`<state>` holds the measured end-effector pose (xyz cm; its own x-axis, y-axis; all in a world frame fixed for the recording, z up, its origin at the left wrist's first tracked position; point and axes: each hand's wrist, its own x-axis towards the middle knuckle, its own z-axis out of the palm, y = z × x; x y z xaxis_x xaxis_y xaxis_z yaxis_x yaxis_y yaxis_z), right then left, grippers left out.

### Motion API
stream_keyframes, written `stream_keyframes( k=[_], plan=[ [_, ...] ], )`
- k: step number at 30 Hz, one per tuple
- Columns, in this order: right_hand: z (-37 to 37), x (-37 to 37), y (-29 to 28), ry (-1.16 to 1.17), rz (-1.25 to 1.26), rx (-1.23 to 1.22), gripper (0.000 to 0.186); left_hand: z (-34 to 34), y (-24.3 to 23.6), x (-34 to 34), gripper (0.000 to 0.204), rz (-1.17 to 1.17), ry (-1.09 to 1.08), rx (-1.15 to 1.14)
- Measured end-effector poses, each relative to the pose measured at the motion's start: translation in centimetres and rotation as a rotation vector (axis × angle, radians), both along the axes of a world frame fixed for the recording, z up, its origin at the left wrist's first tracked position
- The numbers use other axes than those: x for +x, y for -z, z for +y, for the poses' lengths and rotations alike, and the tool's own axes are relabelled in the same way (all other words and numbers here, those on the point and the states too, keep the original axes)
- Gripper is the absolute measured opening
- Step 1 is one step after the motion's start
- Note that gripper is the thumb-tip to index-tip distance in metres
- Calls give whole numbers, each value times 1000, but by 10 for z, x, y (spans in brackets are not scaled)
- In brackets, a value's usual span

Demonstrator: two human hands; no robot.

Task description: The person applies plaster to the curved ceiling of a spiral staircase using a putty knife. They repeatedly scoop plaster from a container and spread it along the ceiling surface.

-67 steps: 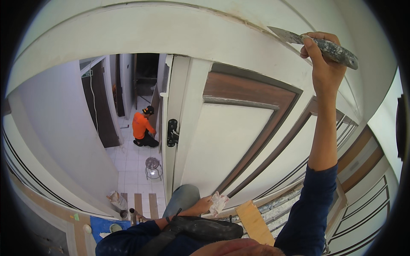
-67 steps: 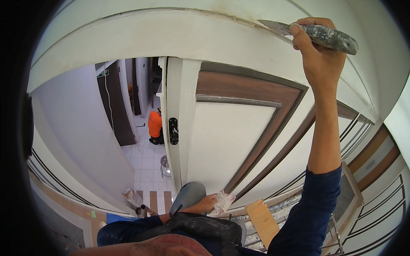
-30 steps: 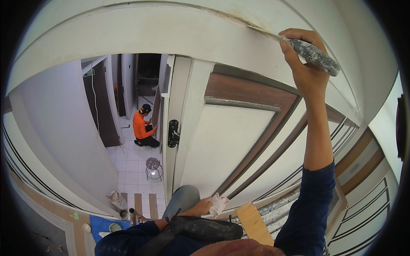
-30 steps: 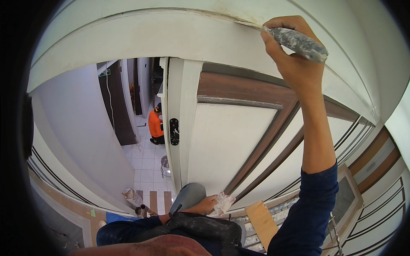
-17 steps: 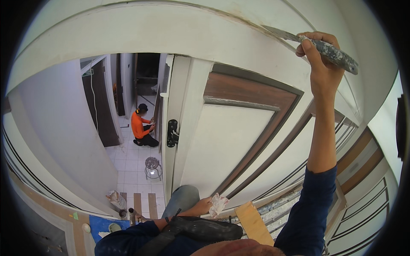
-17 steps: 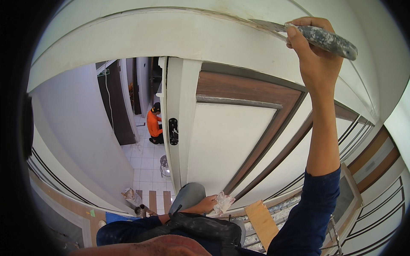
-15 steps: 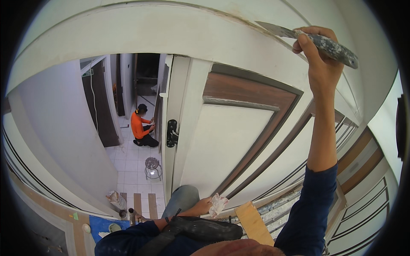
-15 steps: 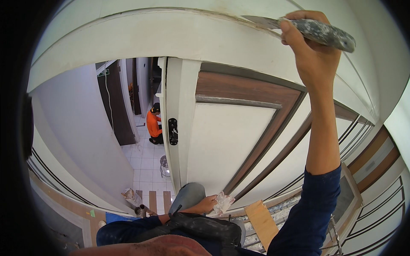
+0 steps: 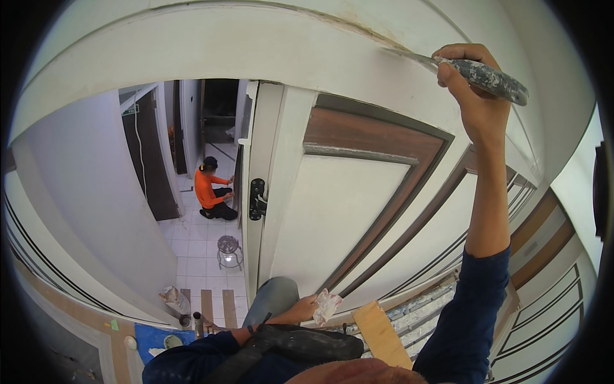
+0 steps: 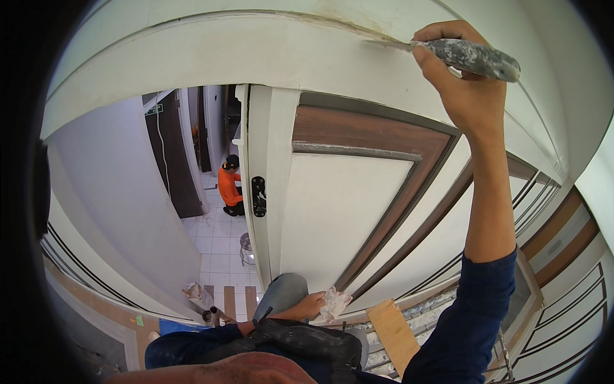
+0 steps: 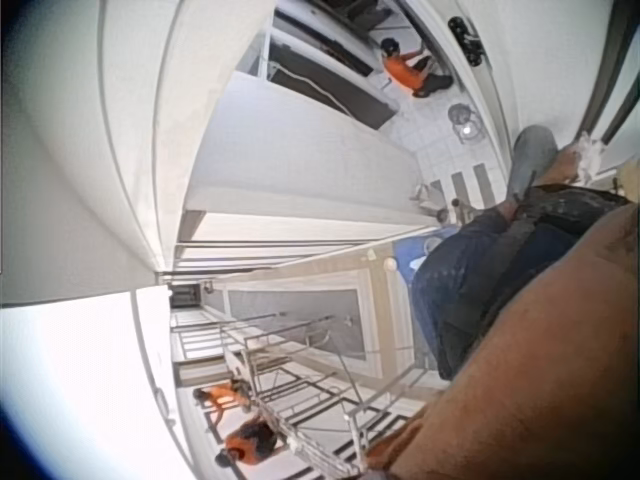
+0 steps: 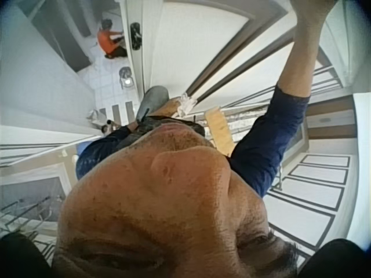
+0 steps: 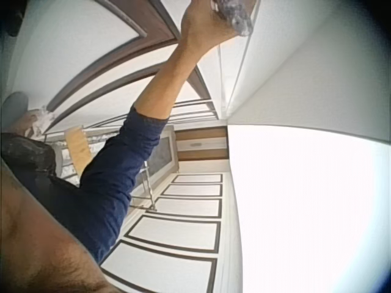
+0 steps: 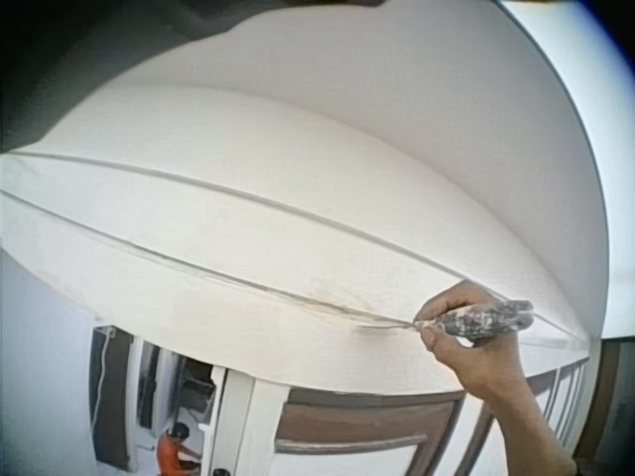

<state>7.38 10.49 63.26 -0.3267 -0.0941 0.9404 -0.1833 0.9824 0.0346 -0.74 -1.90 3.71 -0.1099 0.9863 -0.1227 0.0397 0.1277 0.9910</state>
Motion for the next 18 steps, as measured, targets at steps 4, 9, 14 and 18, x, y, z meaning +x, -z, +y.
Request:
stream_keyframes(
  k=[4,9,14,18],
  plan=[
    [7,1,-2,-85,61,-64,18,6,11,0,40,-19,14,-4],
    [-6,-13,-7,-162,-23,-32,24,-2,-14,-2,39,-9,25,-28],
    [-9,-21,-11,-115,-118,-42,26,4,10,0,40,-58,13,12],
    [0,-13,-9,-174,-82,-87,24,4,22,0,45,-14,20,63]
  ],
)
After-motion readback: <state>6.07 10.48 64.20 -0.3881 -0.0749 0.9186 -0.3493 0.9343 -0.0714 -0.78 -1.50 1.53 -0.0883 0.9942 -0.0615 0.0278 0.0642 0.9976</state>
